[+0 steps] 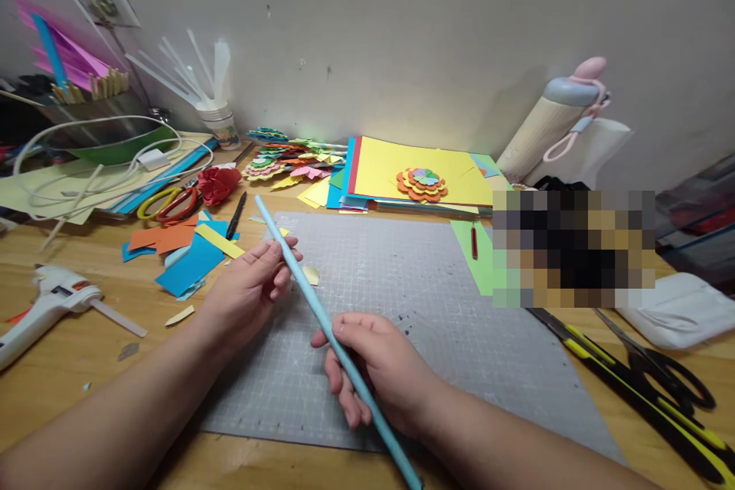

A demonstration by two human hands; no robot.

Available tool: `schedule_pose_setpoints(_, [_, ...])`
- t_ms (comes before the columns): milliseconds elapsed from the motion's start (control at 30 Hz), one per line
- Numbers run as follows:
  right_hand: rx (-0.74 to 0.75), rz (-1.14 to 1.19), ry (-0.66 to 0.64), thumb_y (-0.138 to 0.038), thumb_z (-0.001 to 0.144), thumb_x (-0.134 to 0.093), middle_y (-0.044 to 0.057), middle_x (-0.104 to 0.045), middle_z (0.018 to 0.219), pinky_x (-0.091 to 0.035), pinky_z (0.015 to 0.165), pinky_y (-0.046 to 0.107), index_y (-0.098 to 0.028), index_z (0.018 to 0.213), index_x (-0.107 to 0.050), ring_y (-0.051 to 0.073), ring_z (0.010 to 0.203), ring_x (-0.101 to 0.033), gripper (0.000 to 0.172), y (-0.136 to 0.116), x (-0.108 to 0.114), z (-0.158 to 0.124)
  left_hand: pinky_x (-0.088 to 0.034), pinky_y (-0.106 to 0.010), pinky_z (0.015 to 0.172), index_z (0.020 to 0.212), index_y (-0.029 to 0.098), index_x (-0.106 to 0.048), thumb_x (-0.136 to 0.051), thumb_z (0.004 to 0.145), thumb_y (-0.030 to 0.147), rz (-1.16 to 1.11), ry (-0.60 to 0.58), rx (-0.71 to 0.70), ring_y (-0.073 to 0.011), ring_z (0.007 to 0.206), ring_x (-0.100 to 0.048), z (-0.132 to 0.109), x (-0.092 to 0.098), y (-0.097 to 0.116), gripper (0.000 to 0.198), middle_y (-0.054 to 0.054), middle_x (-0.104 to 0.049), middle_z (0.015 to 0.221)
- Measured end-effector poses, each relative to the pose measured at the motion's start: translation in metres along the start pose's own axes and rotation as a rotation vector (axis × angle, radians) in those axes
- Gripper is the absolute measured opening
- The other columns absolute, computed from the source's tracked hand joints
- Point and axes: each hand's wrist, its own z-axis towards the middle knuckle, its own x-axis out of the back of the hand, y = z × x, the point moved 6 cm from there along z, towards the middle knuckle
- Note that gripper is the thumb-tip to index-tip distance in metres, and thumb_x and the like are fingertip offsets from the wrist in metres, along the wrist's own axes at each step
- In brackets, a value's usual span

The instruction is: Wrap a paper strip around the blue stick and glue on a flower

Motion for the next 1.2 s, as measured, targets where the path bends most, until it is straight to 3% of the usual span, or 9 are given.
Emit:
schedule_pose_setpoints(133, [0.039,-0.022,0.018,-0.039,0.088,-0.058,-0.005,-0.059,0.054,-0.027,0.026,0.012,-0.016,0.089,-0.055,0.003,0.028,-0.046,0.023,-0.005,0.000,0.000,-0.029,-0.013,0.040,0.065,0.013,-0.057,-0.078,0.069,0.028,-0.029,0.009,0.017,-0.0028,0.041,-0.036,0.000,0.000,0.000,0.026,0.007,-0.044,0.048])
schedule_pose_setpoints(333, [-0.001,-0.062,-0.013,-0.042,0.086,-0.060,-0.005,-0.058,0.053,-0.023,0.025,0.013,-0.015,0.088,-0.056,0.003,0.028,-0.045,0.027,-0.009,0.002,0.001,-0.033,-0.013,0.038,0.089,0.011,-0.065,-0.068,0.080,0.030,-0.082,0.113,-0.028,-0.0034,0.045,-0.045,0.006,0.012,0.009,0.021,-0.005,-0.065,0.077])
schedule_pose_setpoints(633, [-0.071,-0.169,-0.080,-0.038,0.085,-0.062,-0.004,-0.059,0.056,-0.027,0.028,0.013,-0.016,0.089,-0.054,0.004,0.032,-0.049,0.023,-0.008,0.005,0.001,-0.034,-0.010,0.038,0.074,0.008,-0.065,-0.058,0.086,0.015,-0.139,0.219,-0.077,-0.0015,0.042,-0.040,0.021,0.037,0.031,0.015,-0.004,-0.060,0.064])
schedule_pose_setpoints(767, [-0.055,-0.281,-0.018,-0.042,0.088,-0.058,-0.008,-0.049,0.050,-0.018,0.029,0.014,-0.015,0.084,-0.057,0.001,0.030,-0.037,0.027,-0.010,0.007,0.001,-0.034,-0.009,0.039,0.074,0.010,-0.063,-0.057,0.088,0.018,-0.160,0.284,-0.153,-0.0007,0.041,-0.039,0.020,0.040,0.036,0.017,0.000,-0.057,0.061])
schedule_pose_setpoints(867, [-0.012,-0.275,0.027,-0.042,0.088,-0.058,-0.011,-0.040,0.048,-0.016,0.030,0.014,-0.016,0.082,-0.057,-0.001,0.030,-0.026,0.027,-0.013,0.007,0.001,-0.038,-0.013,0.040,0.084,0.010,-0.067,-0.062,0.085,0.023,-0.121,0.208,-0.127,-0.0033,0.042,-0.045,0.015,0.029,0.030,0.013,-0.004,-0.063,0.067])
schedule_pose_setpoints(967, [-0.015,-0.254,0.020,-0.042,0.089,-0.057,-0.008,-0.047,0.051,-0.022,0.030,0.015,-0.015,0.091,-0.059,0.001,0.031,-0.037,0.028,-0.014,0.007,0.000,-0.038,-0.016,0.039,0.083,0.008,-0.068,-0.063,0.083,0.019,-0.076,0.151,-0.111,-0.0051,0.042,-0.047,0.012,0.022,0.026,0.013,-0.007,-0.066,0.068])
schedule_pose_setpoints(1067, [-0.071,-0.208,-0.060,-0.044,0.089,-0.056,-0.003,-0.056,0.058,-0.030,0.031,0.016,-0.014,0.097,-0.061,0.006,0.038,-0.052,0.032,-0.012,0.008,-0.001,-0.035,-0.013,0.038,0.074,0.010,-0.065,-0.057,0.088,0.018,-0.115,0.262,-0.215,-0.0025,0.039,-0.041,0.014,0.036,0.036,0.018,-0.002,-0.061,0.060])
schedule_pose_setpoints(1200, [-0.119,-0.147,-0.172,-0.039,0.088,-0.060,-0.007,-0.051,0.056,-0.021,0.029,0.014,-0.013,0.091,-0.062,0.001,0.033,-0.042,0.027,-0.010,0.009,0.000,-0.031,-0.011,0.035,0.070,0.011,-0.062,-0.057,0.088,0.019,-0.161,0.392,-0.259,-0.0005,0.037,-0.034,0.021,0.058,0.045,0.020,0.002,-0.054,0.056])
